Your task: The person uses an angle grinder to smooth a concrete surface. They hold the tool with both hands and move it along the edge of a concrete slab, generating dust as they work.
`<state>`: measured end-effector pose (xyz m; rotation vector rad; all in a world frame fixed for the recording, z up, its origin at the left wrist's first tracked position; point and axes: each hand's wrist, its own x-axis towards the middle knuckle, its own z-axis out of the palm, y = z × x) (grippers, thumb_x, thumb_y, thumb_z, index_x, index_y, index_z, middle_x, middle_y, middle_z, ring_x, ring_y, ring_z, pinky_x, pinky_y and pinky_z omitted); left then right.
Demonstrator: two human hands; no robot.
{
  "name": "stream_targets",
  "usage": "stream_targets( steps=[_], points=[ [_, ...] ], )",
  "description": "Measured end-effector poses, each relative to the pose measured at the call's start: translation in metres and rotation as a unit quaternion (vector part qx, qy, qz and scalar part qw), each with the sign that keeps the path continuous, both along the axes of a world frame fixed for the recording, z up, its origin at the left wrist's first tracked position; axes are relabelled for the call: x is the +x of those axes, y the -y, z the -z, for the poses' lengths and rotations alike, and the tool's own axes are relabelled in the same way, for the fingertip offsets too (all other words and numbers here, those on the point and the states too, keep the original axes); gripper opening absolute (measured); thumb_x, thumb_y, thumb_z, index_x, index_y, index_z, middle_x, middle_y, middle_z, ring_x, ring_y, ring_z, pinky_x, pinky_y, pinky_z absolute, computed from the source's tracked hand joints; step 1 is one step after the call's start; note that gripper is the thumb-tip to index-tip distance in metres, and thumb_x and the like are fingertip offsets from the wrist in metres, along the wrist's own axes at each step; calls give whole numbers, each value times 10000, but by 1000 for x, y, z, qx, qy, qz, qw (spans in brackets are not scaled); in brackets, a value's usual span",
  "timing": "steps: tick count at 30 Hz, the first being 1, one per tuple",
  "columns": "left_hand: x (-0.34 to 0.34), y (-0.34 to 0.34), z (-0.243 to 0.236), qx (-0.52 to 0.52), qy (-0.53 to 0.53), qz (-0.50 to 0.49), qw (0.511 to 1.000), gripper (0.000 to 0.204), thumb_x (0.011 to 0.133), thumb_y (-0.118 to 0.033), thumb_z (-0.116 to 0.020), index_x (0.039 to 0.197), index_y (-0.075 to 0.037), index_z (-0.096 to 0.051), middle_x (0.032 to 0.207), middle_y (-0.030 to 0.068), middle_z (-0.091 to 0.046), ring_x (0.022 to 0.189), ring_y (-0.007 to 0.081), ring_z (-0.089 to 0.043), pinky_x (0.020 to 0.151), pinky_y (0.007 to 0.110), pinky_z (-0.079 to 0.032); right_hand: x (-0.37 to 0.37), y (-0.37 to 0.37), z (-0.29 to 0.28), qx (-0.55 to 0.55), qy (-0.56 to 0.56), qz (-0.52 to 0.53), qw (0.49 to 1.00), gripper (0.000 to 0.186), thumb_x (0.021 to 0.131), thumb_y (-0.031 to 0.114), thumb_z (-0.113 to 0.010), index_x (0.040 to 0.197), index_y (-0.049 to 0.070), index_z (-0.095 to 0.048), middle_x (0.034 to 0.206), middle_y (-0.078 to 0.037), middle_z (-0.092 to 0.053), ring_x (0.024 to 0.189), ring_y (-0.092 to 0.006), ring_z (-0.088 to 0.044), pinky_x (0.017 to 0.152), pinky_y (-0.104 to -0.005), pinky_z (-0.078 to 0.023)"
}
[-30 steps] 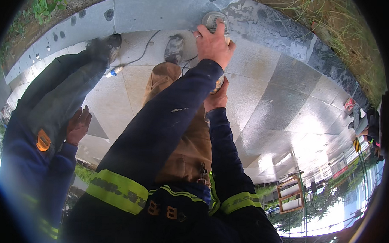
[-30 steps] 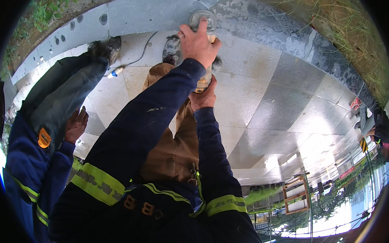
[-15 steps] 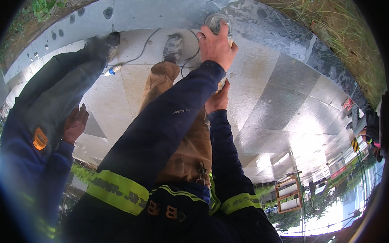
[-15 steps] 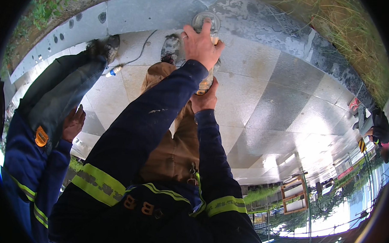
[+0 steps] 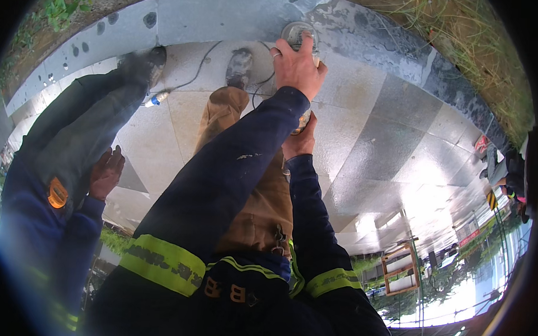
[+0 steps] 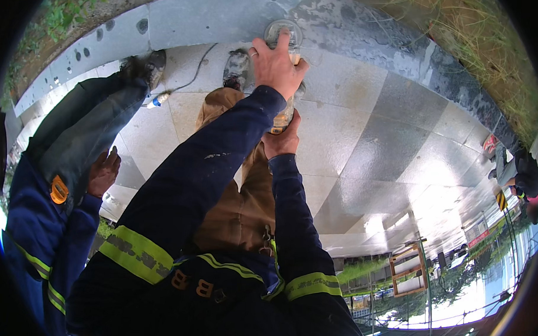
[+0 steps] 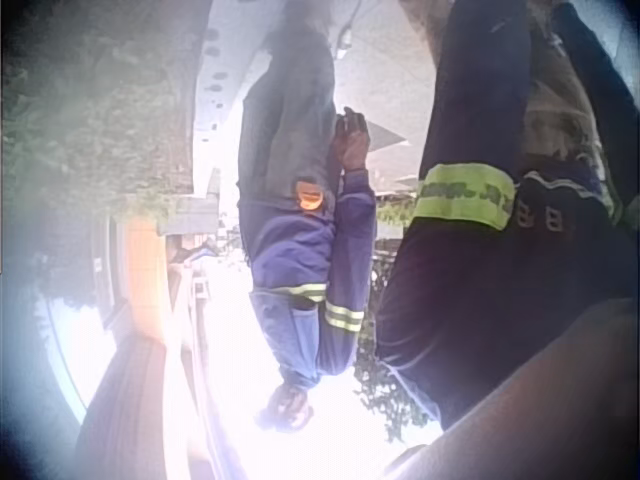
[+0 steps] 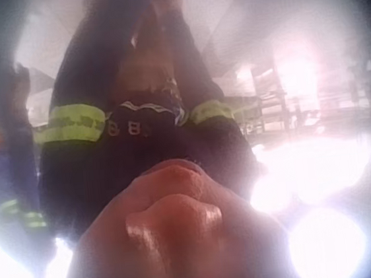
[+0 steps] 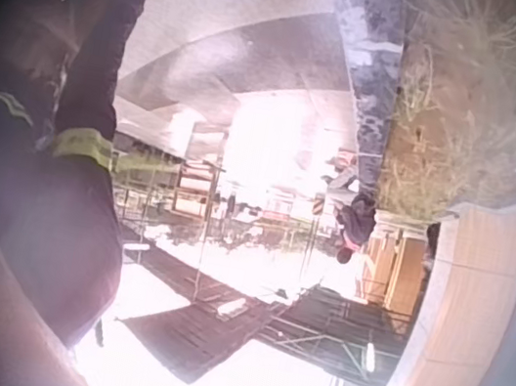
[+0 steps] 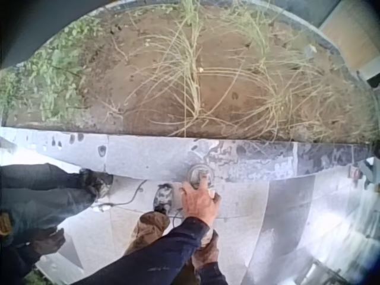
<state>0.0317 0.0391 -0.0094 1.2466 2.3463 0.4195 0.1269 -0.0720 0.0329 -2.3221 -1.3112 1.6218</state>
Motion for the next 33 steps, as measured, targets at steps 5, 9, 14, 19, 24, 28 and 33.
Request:
stream_targets(
  steps=[5,9,14,19,24,28,33],
  points=[
    [-1,-7,3,16,4,-11,1000,730,732,-354,-749,1361,-106,-476,1039,325,-434,1017,480,-417,981,530,-353,-1,-7,7,54,-46,-2,997,888,687,292,-842,1391,145,-320,1113,-221,-668,1051,-399,-652,867,-443,-526],
    [2,-1,0,5,9,-3,1000,738,728,-346,-762,1370,-121,-475,1080,326,-409,1019,503,-410,956,539,-381,1,-1,0,13,-4,5,1000,905,682,310,-850,1396,147,-318,1115,-221,-667,1053,-398,-651,869,-441,-525],
    [-9,11,-4,-12,20,-40,999,736,731,-328,-767,1374,-125,-472,1095,321,-401,987,521,-425,932,550,-402,-7,5,-1,-4,-2,-14,1000,915,680,308,-852,1403,149,-314,1120,-224,-667,1053,-395,-652,869,-439,-525],
    [-11,5,-2,2,7,-29,1000,736,737,-327,-761,1376,-118,-462,1075,298,-391,976,513,-430,938,560,-390,-8,0,7,3,-6,-14,1000,877,699,270,-820,1405,152,-313,1104,-226,-671,1039,-402,-655,862,-437,-527],
    [-6,18,-6,-8,30,-32,999,724,738,-329,-755,1367,-107,-474,1095,322,-387,1000,529,-423,949,567,-378,-5,15,-2,-29,26,-17,999,876,698,288,-822,1399,154,-314,1103,-224,-671,1039,-398,-656,862,-431,-530],
    [-11,15,1,10,3,-34,999,701,740,-340,-747,1349,-107,-490,1084,327,-401,1005,517,-418,953,556,-379,-8,9,6,9,-22,-9,1000,869,707,290,-826,1397,154,-318,1108,-219,-672,1060,-390,-652,864,-430,-529],
    [-1,12,1,-9,5,-12,1000,723,742,-357,-745,1367,-115,-474,1067,326,-414,1003,509,-417,974,554,-366,-2,12,4,8,2,4,1000,863,714,281,-826,1400,156,-318,1105,-218,-674,1062,-393,-651,871,-438,-526]
  ],
)
